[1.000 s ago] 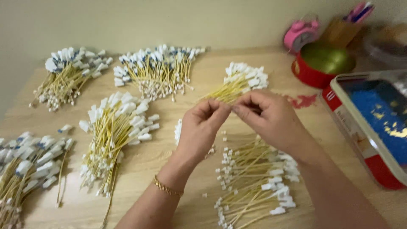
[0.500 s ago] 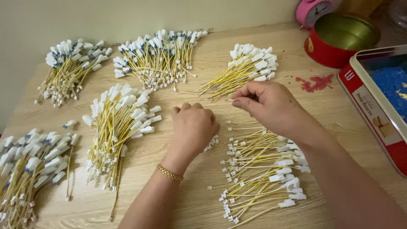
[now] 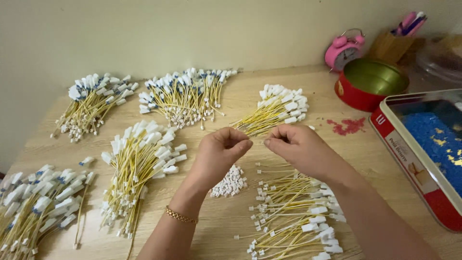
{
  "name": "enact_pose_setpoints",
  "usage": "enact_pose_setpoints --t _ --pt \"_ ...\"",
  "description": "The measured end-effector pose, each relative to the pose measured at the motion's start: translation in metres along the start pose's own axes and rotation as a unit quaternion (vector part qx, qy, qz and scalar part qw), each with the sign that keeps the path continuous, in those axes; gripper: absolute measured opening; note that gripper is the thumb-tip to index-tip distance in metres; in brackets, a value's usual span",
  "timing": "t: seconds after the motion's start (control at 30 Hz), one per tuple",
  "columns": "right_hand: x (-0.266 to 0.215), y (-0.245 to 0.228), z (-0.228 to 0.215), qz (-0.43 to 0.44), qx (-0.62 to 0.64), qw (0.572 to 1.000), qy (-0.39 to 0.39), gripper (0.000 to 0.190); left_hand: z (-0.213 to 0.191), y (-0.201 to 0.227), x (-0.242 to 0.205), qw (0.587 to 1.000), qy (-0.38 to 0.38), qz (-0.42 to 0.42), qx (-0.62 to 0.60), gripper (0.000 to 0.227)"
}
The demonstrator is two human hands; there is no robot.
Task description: Assembling small white plastic connectors onto yellow wires at a wooden desk.
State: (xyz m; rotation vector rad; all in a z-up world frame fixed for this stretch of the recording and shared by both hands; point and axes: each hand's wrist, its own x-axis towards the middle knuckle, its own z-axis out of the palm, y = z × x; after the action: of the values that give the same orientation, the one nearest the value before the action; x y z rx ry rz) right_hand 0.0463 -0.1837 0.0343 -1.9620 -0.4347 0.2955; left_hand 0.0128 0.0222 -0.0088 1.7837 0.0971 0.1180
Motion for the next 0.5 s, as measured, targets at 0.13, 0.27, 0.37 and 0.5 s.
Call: enact_pose_setpoints --t 0.13,0.27,0.37,0.5 --pt "-0.003 -0.008 -0.001 -0.002 0.01 1.0 0.013 0.019 0.014 -0.014 0.006 0.985 -0.004 0.007 -0.171 0.025" --pt "-0.008 -0.012 -0.002 -0.002 0.017 0.999 0.028 0.015 0.024 -0.021 0.005 0.959 -0.018 0.004 -0.283 0.024" --pt "-0.007 -0.008 -0.001 -0.004 0.007 0.999 0.033 0.016 0.026 -0.018 0.001 0.942 -0.027 -0.007 -0.333 0.024" --pt "-0.003 -0.001 -0.002 -0.022 -0.01 0.999 0.042 0.014 0.027 -0.023 0.001 0.932 -0.043 -0.011 -0.36 0.026"
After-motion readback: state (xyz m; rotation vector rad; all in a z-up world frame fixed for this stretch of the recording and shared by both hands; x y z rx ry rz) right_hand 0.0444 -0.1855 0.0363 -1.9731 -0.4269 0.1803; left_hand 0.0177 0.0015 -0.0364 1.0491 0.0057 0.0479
